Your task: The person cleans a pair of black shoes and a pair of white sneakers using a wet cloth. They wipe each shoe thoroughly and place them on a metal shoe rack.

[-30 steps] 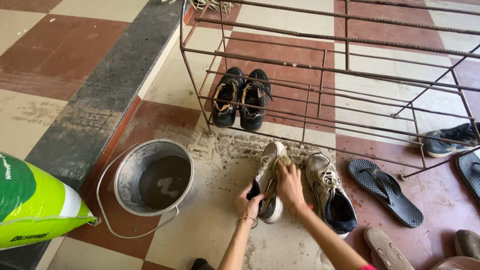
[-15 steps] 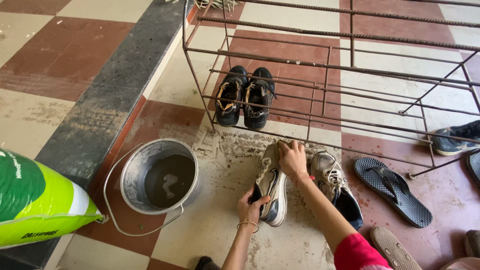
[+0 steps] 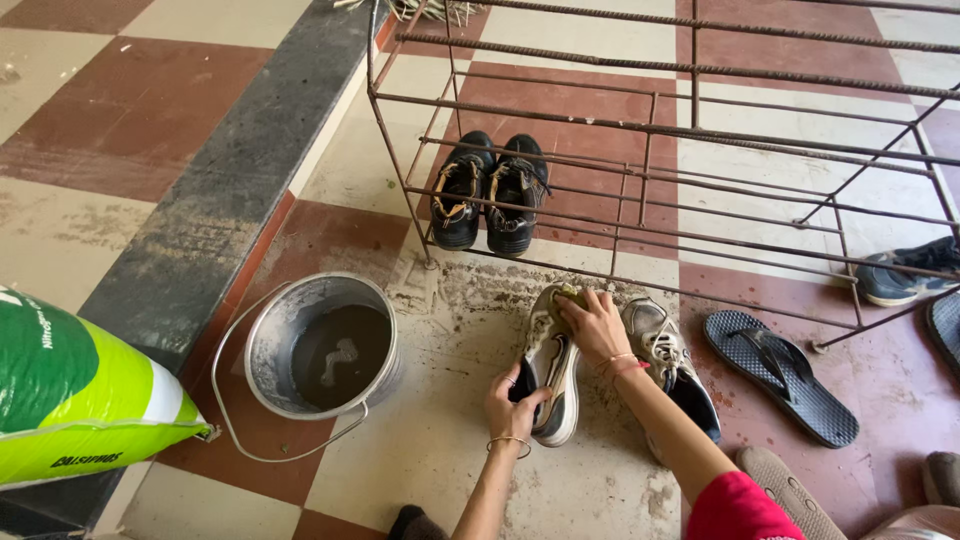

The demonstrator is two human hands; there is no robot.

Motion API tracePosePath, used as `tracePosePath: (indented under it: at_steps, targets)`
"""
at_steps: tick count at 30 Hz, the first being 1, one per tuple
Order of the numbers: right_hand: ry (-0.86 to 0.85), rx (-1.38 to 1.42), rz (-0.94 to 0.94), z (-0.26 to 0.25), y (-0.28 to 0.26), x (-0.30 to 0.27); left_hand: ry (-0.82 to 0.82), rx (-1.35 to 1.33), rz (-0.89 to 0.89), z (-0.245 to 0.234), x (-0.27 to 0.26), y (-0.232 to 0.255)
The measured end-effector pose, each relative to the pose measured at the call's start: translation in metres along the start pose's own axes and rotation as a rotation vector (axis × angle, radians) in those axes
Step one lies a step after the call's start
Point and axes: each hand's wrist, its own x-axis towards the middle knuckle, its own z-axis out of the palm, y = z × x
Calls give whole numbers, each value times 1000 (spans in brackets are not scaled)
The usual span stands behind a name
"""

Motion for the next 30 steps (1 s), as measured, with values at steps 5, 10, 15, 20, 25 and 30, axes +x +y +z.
tracePosePath:
  at_steps: [5, 10, 15, 20, 25, 30]
  targets:
    - [126, 117, -421, 3, -32, -55, -35, -195, -115, 1, 6, -10]
    - [-366, -26, -281, -2, -9, -45, -43, -92, -116, 2, 1, -14]
    - [-60, -105, -269, -3, -1, -36, -47, -6, -74, 3, -4, 4]
    - [-114, -142, -393, -8, -1, -52, 11, -114, -11, 3, -5, 5]
    - [-426, -133, -77, -18, -2, -45, -14, -55, 7, -1, -1, 5]
    - [-185, -80, -252, -21, -4, -48, -14, -104, 14, 2, -6, 1]
